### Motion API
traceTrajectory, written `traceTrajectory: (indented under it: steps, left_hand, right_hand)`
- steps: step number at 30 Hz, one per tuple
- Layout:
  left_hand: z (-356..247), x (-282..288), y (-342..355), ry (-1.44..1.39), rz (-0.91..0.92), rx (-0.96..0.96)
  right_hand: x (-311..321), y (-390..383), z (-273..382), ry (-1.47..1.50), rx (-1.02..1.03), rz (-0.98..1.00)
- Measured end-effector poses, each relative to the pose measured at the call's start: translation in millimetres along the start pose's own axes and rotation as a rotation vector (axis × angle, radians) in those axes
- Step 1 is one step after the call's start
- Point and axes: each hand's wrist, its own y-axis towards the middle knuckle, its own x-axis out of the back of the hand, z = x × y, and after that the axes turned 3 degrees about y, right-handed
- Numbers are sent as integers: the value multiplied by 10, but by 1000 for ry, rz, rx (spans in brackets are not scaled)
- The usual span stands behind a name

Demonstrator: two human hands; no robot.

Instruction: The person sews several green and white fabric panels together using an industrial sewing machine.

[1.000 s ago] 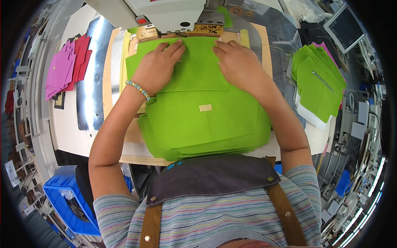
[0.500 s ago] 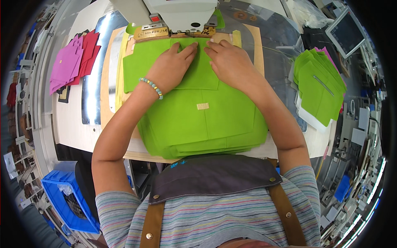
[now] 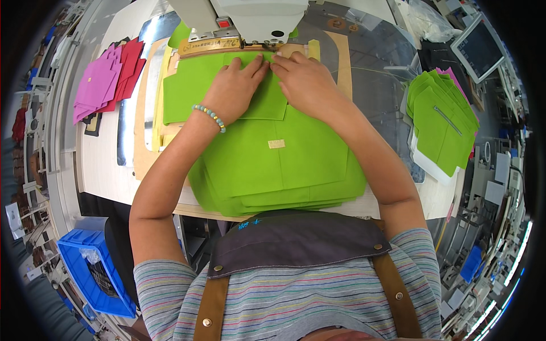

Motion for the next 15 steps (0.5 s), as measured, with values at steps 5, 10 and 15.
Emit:
traceTrajectory:
  steps: [5, 10, 15]
  left_hand:
    - [42, -18, -15, -40, -72, -19]
    - [161, -49, -155, -232, -140, 18]
    - [168, 225, -673, -409, -69, 58]
  right_hand:
    - [-2, 22, 36, -11, -49, 62]
    - [47, -116, -17, 74, 4, 55]
    - [530, -497, 29, 198, -40, 115]
